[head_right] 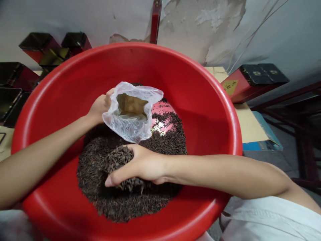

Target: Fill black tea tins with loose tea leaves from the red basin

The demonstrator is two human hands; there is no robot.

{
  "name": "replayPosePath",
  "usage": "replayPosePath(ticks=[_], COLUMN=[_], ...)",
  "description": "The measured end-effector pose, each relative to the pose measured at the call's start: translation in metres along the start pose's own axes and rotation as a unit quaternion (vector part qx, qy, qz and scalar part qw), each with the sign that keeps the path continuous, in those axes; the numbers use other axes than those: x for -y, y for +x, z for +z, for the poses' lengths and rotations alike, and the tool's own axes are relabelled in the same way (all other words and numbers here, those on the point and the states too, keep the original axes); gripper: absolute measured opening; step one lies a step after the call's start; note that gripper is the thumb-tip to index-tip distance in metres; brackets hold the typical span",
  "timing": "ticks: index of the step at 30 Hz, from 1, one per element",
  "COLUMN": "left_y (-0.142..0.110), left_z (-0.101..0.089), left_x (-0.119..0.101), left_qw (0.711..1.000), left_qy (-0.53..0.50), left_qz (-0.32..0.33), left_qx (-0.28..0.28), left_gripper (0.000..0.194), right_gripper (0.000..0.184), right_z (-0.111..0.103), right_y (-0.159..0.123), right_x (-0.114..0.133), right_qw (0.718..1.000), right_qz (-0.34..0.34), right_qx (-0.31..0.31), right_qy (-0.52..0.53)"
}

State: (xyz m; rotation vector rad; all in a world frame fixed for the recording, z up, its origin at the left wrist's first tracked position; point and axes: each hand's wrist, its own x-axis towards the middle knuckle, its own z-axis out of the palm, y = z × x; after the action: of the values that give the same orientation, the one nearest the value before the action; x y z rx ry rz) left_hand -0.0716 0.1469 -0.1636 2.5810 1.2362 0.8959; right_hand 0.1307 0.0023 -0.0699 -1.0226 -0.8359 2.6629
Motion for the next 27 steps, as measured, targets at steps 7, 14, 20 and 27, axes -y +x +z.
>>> replayPosePath(ticks=[7, 14, 20, 27], left_y=[-0.002, 0.0, 0.0, -0.001], left_z=[-0.002, -0.002, -0.004, -0.003], left_x=[-0.009, -0.007, -0.009, -0.015], left_qw=[0.997, 0.998, 0.998, 0.996], left_qy=[0.051, 0.031, 0.035, 0.049], left_qz=[0.05, 0.047, 0.041, 0.06], left_qx=[0.015, 0.009, 0.022, 0.034], left_gripper=[0.078, 0.07, 0.085, 0.094], right_gripper=[0.05, 0.035, 0.03, 0.036], right_z=[0.001, -0.001, -0.015, -0.037], right_y=[-0.032, -0.043, -0.027, -0.003], right_x=[0.018, 0.042, 0.05, 0.054], right_qw=[0.996, 0.98, 0.955, 0.906], right_qz=[-0.037, -0.144, -0.211, -0.297], right_qx=[0.064, -0.083, -0.191, -0.289], right_qy=[-0.041, -0.104, -0.085, -0.09])
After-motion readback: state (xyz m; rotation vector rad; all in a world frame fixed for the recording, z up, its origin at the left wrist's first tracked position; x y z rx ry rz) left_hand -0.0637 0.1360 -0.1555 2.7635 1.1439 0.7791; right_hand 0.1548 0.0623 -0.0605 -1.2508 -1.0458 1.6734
